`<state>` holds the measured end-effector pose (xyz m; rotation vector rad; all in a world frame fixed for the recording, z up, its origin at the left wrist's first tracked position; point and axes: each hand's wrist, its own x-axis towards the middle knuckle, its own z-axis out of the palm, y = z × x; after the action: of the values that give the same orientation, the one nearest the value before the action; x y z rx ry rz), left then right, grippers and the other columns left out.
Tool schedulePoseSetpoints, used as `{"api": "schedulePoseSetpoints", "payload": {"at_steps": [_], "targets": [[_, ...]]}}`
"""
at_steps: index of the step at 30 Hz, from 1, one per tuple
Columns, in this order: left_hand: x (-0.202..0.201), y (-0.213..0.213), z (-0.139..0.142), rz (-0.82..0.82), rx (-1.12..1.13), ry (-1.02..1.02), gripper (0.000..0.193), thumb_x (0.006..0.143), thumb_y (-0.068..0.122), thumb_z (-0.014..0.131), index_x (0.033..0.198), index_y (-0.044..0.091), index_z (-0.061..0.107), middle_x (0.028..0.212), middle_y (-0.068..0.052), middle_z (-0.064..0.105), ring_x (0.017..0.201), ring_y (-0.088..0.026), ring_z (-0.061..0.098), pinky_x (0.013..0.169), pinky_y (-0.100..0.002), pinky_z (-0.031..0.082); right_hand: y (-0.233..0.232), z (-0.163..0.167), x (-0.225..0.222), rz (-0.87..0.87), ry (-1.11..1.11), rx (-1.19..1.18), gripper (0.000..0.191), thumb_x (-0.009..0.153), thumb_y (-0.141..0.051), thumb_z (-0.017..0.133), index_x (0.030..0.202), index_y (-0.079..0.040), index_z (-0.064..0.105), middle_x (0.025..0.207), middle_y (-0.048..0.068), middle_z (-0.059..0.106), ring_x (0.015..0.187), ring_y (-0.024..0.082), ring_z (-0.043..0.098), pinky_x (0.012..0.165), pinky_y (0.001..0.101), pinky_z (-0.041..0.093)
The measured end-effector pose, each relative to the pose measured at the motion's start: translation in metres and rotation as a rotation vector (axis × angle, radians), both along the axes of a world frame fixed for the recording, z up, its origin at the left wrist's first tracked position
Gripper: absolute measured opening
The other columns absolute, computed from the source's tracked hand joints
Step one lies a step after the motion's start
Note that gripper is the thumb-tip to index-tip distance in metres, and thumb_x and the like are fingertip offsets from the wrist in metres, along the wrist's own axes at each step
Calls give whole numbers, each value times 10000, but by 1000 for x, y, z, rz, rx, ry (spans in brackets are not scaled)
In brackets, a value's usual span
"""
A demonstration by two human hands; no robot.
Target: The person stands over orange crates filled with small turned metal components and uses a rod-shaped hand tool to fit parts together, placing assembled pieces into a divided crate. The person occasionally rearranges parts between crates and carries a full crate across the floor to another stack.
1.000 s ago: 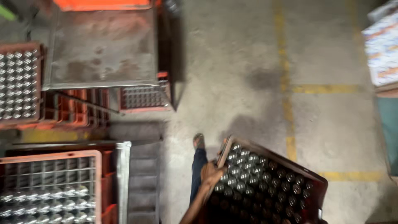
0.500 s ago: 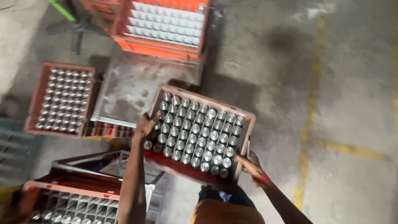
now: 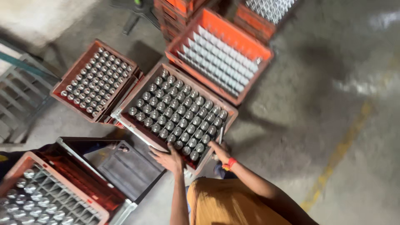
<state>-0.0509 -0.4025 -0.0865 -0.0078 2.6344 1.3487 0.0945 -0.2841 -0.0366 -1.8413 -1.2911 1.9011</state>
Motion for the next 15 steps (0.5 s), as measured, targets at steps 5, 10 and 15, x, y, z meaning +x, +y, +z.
{"api": "schedulePoseSetpoints", "payload": {"at_steps": [5,10,15], "targets": [[-13,26,2,60,-155,-58,985,899,351,734,1656,120,147,1671,-285,171,1522,-466,243,1222,-496,262,34,-7,-10,292,150,165,583,885,-528,807,1059,16,688,972,117,705,821,181,670,648,307,563],[-10,22,-4,72,-286,18,972,913,387,749,1672,131,200,1689,-245,202,1508,-462,287,1187,-524,309,78,-12,10,784,153,-6,568,955,-534,771,1138,-2,694,957,91,691,749,130,606,603,274,485],[-7,24,-9,110,-306,40,1011,868,473,755,1664,117,243,1662,-251,283,1475,-458,358,1156,-516,371,162,-20,52,918,333,-144,451,977,-404,744,1095,31,726,800,87,701,536,76,557,463,255,406]]}}
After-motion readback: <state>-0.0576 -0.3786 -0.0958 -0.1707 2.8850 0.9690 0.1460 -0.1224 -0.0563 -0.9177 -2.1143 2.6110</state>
